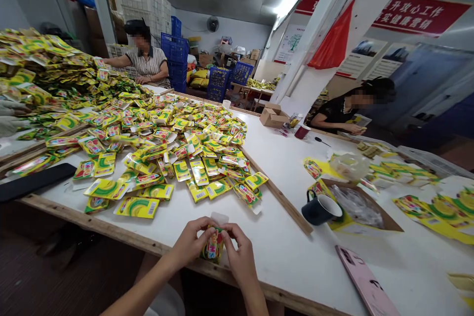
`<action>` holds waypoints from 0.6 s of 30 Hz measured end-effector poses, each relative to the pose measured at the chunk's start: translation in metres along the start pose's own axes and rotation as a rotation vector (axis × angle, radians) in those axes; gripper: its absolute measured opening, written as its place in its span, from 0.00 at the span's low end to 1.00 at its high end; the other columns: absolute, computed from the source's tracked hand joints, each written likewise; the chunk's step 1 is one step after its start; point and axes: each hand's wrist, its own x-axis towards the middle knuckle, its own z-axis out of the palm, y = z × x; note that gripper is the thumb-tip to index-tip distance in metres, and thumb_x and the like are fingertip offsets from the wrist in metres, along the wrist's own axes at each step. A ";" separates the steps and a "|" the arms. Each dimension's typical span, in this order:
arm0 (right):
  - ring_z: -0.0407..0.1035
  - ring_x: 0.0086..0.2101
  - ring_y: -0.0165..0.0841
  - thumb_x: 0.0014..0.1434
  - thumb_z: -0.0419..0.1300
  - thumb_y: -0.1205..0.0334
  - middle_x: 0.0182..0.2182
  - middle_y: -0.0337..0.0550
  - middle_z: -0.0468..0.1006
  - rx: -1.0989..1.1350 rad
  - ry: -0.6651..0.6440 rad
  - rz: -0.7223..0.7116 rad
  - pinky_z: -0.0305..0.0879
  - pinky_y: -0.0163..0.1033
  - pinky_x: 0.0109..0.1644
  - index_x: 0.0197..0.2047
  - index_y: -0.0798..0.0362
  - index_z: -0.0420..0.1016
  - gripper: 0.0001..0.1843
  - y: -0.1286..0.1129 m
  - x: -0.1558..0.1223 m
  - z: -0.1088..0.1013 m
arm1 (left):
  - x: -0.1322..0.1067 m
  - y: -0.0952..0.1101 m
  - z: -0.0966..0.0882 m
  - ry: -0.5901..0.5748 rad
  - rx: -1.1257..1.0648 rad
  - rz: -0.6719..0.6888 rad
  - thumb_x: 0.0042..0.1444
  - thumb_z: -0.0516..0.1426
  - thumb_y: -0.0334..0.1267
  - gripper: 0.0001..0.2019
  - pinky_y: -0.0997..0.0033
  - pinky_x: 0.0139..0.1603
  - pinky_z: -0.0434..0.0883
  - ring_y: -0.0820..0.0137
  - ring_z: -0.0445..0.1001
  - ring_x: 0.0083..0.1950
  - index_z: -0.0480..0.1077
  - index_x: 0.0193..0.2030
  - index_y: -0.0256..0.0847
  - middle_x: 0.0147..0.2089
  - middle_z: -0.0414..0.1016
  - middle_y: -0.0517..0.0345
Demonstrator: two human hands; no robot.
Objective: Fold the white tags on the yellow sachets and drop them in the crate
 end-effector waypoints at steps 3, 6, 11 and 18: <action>0.73 0.39 0.37 0.60 0.58 0.59 0.37 0.44 0.78 0.039 0.108 -0.018 0.68 0.38 0.44 0.38 0.51 0.75 0.07 0.006 0.002 0.005 | 0.002 -0.003 0.001 0.059 -0.081 0.028 0.60 0.55 0.37 0.08 0.67 0.47 0.69 0.65 0.74 0.43 0.73 0.43 0.41 0.40 0.77 0.54; 0.74 0.39 0.36 0.60 0.58 0.59 0.38 0.44 0.78 0.115 0.194 0.008 0.70 0.39 0.43 0.46 0.50 0.72 0.11 0.012 -0.001 0.010 | 0.001 -0.007 0.004 0.111 -0.203 0.001 0.59 0.55 0.36 0.12 0.66 0.47 0.71 0.65 0.75 0.43 0.68 0.50 0.43 0.43 0.77 0.54; 0.73 0.41 0.37 0.58 0.60 0.60 0.38 0.44 0.79 0.033 0.122 -0.064 0.69 0.39 0.45 0.38 0.51 0.77 0.06 0.006 -0.004 0.008 | -0.001 -0.003 0.005 0.089 -0.063 0.012 0.58 0.56 0.38 0.07 0.66 0.50 0.69 0.63 0.75 0.46 0.74 0.39 0.40 0.42 0.78 0.52; 0.73 0.32 0.35 0.58 0.60 0.57 0.31 0.43 0.79 -0.010 0.174 0.004 0.69 0.38 0.38 0.36 0.53 0.76 0.09 -0.003 0.003 0.008 | 0.004 0.005 0.009 0.168 -0.059 -0.094 0.56 0.58 0.40 0.09 0.71 0.39 0.70 0.67 0.73 0.36 0.73 0.40 0.38 0.35 0.77 0.56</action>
